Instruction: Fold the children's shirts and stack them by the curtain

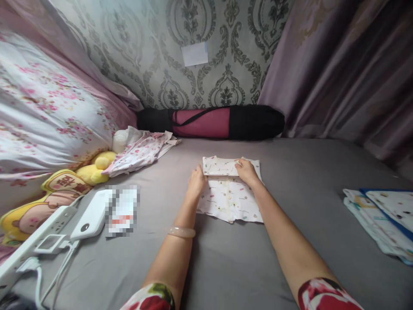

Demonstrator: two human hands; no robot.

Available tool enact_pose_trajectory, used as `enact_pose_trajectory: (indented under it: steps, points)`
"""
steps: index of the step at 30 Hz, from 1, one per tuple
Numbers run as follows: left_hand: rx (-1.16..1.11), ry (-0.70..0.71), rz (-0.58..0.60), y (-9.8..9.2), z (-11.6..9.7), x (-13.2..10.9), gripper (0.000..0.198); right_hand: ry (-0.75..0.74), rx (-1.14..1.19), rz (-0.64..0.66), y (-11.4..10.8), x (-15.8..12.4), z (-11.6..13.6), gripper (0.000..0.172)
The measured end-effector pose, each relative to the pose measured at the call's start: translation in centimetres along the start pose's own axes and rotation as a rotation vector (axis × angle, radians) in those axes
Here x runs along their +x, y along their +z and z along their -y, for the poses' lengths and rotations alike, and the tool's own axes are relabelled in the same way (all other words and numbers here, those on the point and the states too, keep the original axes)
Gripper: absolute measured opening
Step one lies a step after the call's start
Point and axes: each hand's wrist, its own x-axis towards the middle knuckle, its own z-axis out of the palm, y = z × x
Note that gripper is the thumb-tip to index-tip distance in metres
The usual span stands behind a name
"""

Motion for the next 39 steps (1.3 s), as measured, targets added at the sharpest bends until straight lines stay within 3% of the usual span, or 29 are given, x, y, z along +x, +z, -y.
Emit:
enact_pose_trajectory:
  steps: [4, 11, 17, 22, 29, 32, 35, 39]
  points:
    - [0.055, -0.049, 0.0, -0.3, -0.1, -0.3, 0.021, -0.019, -0.178, -0.044, 0.1, -0.8, 0.2, 0.034]
    - [0.12, -0.121, 0.074, -1.3, -0.1, -0.2, 0.025, 0.017, -0.385, -0.096, 0.6, -2.5, 0.6, 0.035]
    - [0.044, -0.158, 0.135, -1.5, 1.3, 0.9, 0.023, 0.049, -0.365, -0.106, 0.4, -2.4, 0.7, 0.035]
    - [-0.065, -0.184, 0.167, -1.8, 1.9, 1.3, 0.027, -0.015, -0.347, -0.178, 0.3, -2.5, 0.7, 0.038]
    - [-0.149, -0.189, 0.2, -2.5, 2.0, 0.9, 0.022, -0.114, -0.462, -0.176, 0.7, -3.0, 1.3, 0.045]
    - [-0.16, -0.094, 0.082, -3.2, 1.6, 0.7, 0.016, -0.241, -0.462, -0.087, 1.7, -3.3, 2.1, 0.046]
    - [-0.098, 0.129, -0.08, -3.2, 0.5, 0.9, 0.012, -0.345, -0.442, 0.016, 3.2, -3.6, 2.8, 0.048]
    - [0.026, 0.378, 0.001, -1.2, -1.4, 2.1, 0.026, -0.36, -0.398, 0.095, 4.4, -3.9, 3.0, 0.054]
